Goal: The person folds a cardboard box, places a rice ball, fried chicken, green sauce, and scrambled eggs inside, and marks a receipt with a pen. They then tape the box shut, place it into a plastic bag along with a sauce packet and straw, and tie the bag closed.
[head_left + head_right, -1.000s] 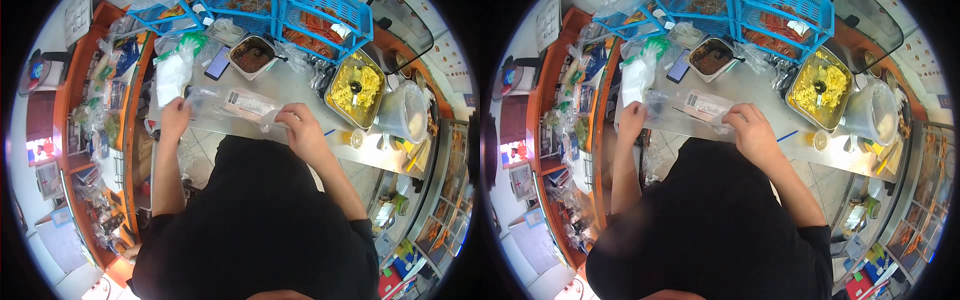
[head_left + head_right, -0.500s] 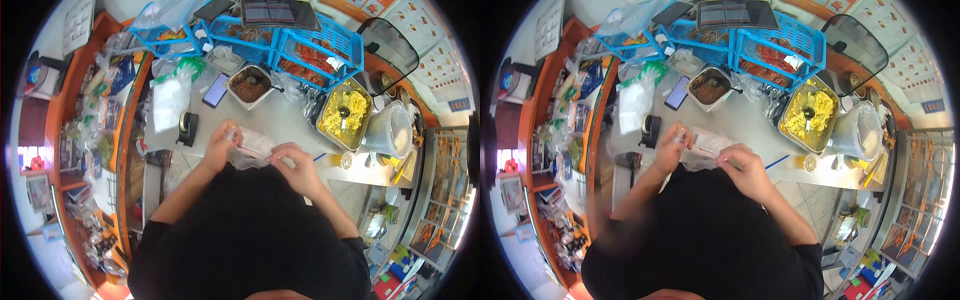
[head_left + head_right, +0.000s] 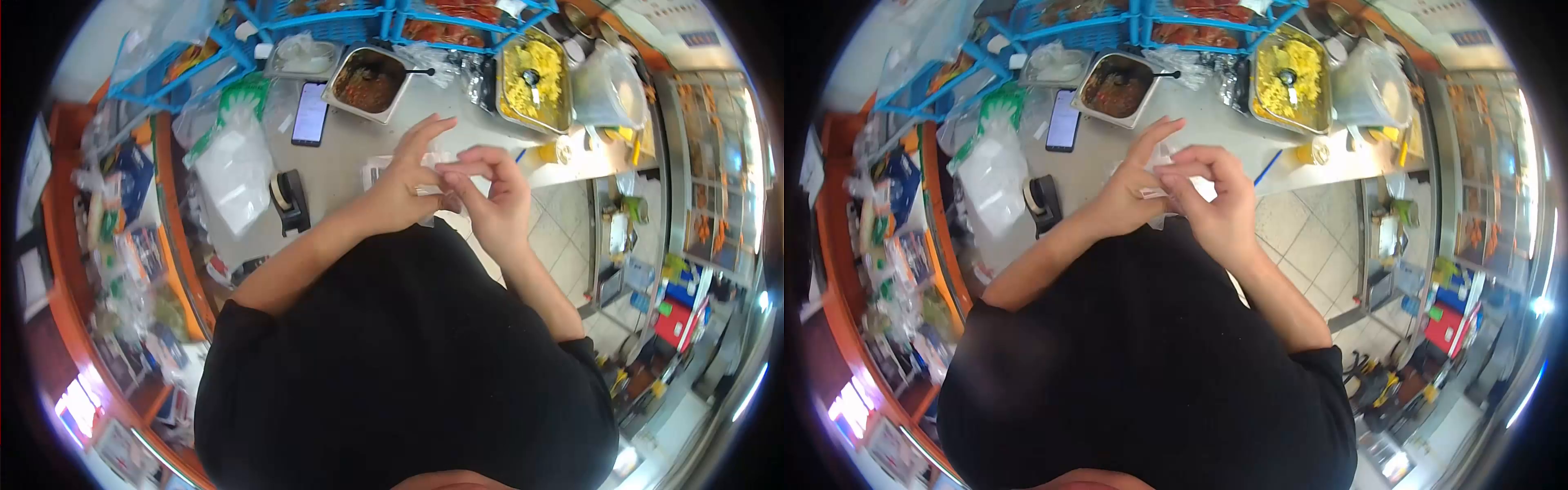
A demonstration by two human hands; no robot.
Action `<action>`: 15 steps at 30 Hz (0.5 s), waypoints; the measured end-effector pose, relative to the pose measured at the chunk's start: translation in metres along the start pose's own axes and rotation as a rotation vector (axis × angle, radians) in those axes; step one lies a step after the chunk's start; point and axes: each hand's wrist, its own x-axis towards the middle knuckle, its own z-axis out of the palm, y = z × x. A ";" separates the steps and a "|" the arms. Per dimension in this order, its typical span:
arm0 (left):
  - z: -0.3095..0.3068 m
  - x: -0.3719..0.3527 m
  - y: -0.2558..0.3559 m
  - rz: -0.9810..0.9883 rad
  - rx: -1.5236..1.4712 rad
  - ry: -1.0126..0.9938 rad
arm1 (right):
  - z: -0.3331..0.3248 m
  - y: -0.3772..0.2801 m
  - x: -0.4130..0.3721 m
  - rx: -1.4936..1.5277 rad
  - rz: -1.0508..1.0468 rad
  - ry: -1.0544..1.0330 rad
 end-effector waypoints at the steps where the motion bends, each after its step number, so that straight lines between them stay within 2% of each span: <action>1: -0.008 0.005 -0.006 -0.121 -0.445 -0.271 | -0.001 -0.013 0.001 -0.014 0.001 0.038; 2: -0.016 0.009 -0.007 -0.247 -0.880 -0.552 | -0.005 -0.030 0.003 -0.149 -0.084 0.029; 3: -0.030 0.016 0.001 -0.225 -0.896 -0.572 | -0.011 -0.047 0.005 -0.285 -0.167 0.013; 5: -0.062 0.027 0.021 -0.390 -1.066 -0.638 | -0.030 -0.080 0.011 -0.202 -0.408 -0.156; 6: -0.069 0.026 0.023 -0.386 -1.279 -0.624 | -0.048 -0.088 0.009 -0.400 -0.370 -0.286; 7: -0.078 0.026 0.033 -0.365 -1.272 -0.633 | -0.045 -0.093 0.008 -0.410 -0.383 -0.271; 9: -0.097 0.030 0.064 -0.434 -1.630 -0.543 | -0.020 -0.104 0.001 -0.861 -0.377 -0.539; 10: -0.098 0.035 0.078 -0.144 -1.370 -0.433 | 0.001 -0.106 -0.002 -0.821 -0.525 -0.490; 11: -0.097 0.042 0.091 0.131 -1.091 -0.317 | 0.006 -0.102 0.000 -0.819 -0.539 -0.485; 12: -0.101 0.050 0.099 0.140 -1.211 -0.482 | 0.012 -0.095 0.004 -0.598 -0.445 -0.625; 13: -0.100 0.052 0.101 0.133 -1.197 -0.480 | 0.018 -0.086 0.007 -0.368 -0.344 -0.761; 15: -0.104 0.052 0.099 -0.015 -1.055 -0.476 | 0.035 -0.066 0.013 0.116 -0.129 -1.019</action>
